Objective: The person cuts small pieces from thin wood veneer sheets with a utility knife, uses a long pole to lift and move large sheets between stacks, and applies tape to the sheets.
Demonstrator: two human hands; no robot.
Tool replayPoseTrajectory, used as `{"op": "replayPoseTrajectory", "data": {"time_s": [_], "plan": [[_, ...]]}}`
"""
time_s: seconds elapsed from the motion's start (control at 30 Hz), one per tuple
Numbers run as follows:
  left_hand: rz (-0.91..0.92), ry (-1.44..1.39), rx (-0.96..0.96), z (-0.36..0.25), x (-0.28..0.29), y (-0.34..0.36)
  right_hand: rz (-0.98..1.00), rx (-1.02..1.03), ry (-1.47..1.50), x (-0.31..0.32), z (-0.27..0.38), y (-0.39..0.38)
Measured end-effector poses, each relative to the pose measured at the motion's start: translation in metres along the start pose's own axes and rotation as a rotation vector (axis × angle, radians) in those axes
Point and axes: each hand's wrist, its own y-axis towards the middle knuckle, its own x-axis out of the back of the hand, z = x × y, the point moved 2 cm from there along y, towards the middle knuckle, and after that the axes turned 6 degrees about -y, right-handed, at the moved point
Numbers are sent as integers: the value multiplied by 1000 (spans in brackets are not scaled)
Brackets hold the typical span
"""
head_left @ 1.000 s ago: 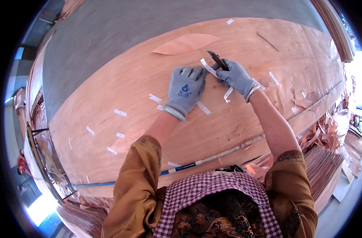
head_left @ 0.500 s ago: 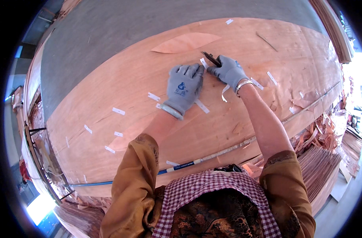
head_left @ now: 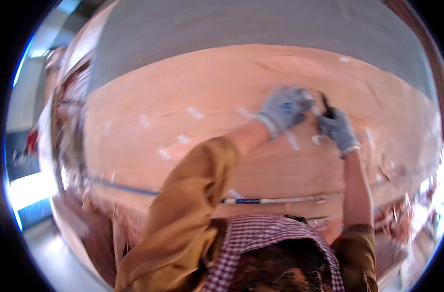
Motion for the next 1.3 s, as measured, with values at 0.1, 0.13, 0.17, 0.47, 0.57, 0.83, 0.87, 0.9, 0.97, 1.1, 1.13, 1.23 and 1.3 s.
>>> {"op": "replayPoseTrajectory", "data": {"time_s": [0.1, 0.13, 0.17, 0.47, 0.57, 0.83, 0.87, 0.9, 0.97, 1.1, 1.13, 1.23, 1.3], "plan": [[-117, 44, -67, 8, 6, -12, -12, -15, 217, -6, 25, -14], [-132, 55, -70, 4, 10, -8, -5, -32, 316, -6, 14, -10], [-171, 18, -40, 3, 8, -6, -22, -48, 314, -5, 6, -8], [-394, 59, -70, -1, 2, 1, -57, -75, 156, -2, -1, -8], [-375, 7, 63, 12, 4, 0, -54, -90, 119, -3, 1, -8], [-197, 129, -115, -20, -3, -1, -49, -85, 225, -6, -5, -5], [-177, 132, -112, -22, -1, 1, -35, -91, 273, -6, -7, -5], [-168, 131, -107, -23, -3, 3, -18, -94, 289, -4, -9, -6], [-143, 129, -86, -23, -4, 1, 27, -100, 323, -4, 0, -15], [-126, 126, -93, -20, -4, 4, 229, 44, 584, -12, 13, -33], [-150, 132, -95, -21, -3, 3, 239, 48, 659, -5, 26, -42], [-285, -128, -43, -8, -2, 5, 171, 86, 796, 9, 29, -31], [-368, -219, 10, 5, -1, 11, 59, 114, 795, 16, 29, -21]]}}
